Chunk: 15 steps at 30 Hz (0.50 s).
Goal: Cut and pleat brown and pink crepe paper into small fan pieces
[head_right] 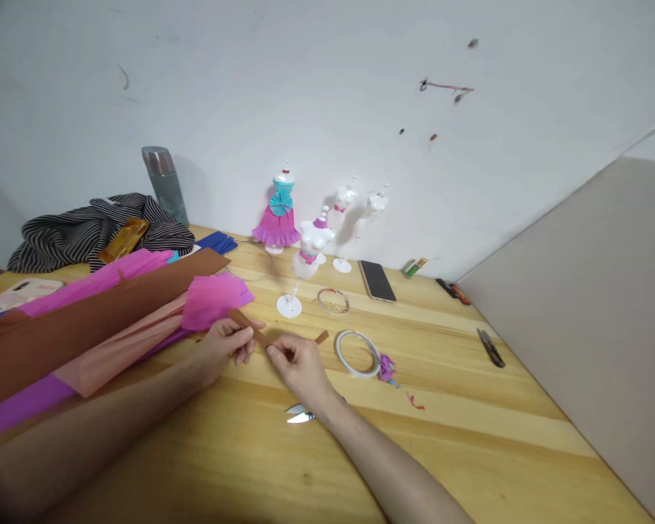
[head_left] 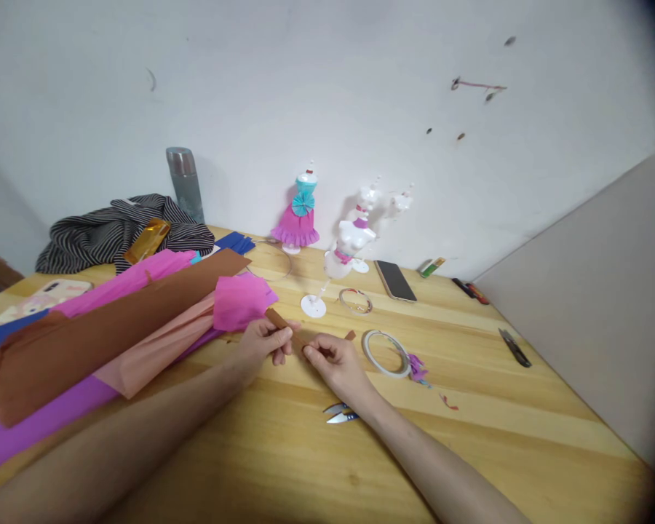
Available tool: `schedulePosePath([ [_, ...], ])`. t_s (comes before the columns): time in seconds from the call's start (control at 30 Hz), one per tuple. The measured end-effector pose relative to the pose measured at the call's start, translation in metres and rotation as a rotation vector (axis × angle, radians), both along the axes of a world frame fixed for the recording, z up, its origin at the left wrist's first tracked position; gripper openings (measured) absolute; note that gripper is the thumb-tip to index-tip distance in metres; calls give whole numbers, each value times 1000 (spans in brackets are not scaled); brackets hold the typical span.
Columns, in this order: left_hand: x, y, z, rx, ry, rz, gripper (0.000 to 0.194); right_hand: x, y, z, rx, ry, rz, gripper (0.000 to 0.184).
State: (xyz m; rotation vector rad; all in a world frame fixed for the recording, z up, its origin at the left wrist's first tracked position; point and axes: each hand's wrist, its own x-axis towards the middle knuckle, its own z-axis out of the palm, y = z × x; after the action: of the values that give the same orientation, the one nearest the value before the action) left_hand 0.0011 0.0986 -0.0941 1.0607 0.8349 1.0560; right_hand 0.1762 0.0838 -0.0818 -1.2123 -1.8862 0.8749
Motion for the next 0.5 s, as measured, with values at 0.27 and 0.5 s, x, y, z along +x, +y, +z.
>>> schedulePosePath([
  [0.27,-6,11,-5,-33,-93,85,34,4,5,-8,308,-130,30,28],
  [0.5,-6,12,-5,6,-25,83,35,5,3,-1,250,-99,113,29],
])
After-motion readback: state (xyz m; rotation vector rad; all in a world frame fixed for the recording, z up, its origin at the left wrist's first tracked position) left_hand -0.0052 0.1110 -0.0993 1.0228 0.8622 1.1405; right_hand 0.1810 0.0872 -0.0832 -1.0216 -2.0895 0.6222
